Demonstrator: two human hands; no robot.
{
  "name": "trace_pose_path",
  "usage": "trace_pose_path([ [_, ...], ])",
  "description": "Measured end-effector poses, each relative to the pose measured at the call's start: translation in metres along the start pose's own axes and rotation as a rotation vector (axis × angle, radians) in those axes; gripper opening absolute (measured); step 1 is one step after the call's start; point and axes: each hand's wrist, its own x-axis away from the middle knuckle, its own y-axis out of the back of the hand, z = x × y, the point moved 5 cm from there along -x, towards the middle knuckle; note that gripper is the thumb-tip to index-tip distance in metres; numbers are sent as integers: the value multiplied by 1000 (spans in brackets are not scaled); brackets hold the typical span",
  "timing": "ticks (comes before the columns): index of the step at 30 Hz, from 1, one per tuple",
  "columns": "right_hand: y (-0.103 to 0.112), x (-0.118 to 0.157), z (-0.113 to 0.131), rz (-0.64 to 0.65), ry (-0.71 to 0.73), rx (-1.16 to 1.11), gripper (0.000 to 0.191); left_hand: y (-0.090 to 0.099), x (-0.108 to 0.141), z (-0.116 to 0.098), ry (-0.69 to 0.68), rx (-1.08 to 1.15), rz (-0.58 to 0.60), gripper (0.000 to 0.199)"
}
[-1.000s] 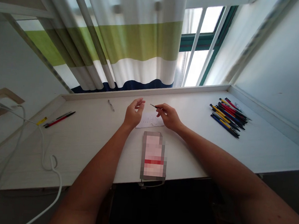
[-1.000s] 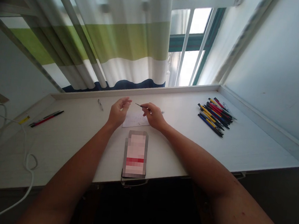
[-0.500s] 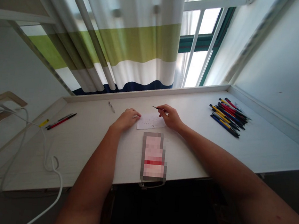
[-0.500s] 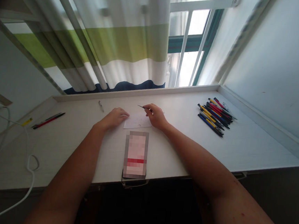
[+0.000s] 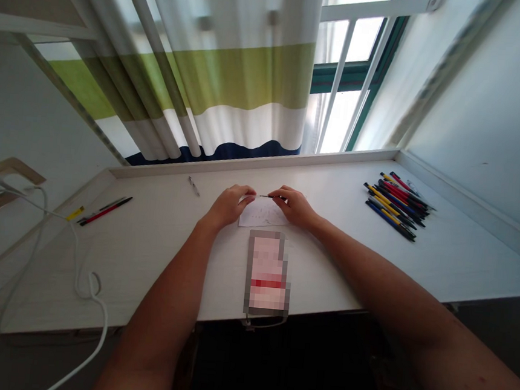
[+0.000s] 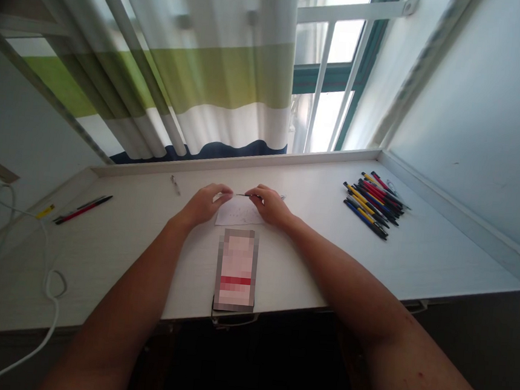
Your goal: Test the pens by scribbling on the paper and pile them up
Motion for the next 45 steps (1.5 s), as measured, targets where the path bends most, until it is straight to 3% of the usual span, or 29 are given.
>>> trace_pose_path([
  [11, -3, 2, 20, 105, 92, 128, 23, -12, 0, -15, -63, 16, 46, 16],
  [14, -6, 4, 24, 77, 93, 7, 19, -19, 0, -25, -59, 39, 31, 18],
  [20, -7, 5, 7, -40, -65, -454, 53, -25, 1, -36, -90, 36, 60, 30],
  [26, -1, 1, -3, -143, -209, -659, 38, -38, 3, -34, -106, 76, 187, 35],
  [28, 8, -1, -8, -195, -211, -604, 31, -37, 3, -33, -102, 94, 156, 36],
  [31, 32, -2, -23, -261, -180, -324, 26, -33, 3, -29, -78, 64, 93, 39],
  [32, 38, -2, -27, -211, -152, -177, 24, -30, 3, -27, -70, 44, 75, 39],
  [35, 42, 1, -39, 114, -60, 91, 26, -26, 2, -23, -61, -31, 48, 38],
  [38, 42, 5, -41, 247, -15, 151, 19, -26, 2, -22, -58, -79, 63, 36],
  [45, 37, 4, -37, 141, -122, 104, 14, -28, 3, -29, -33, -184, 97, 36],
])
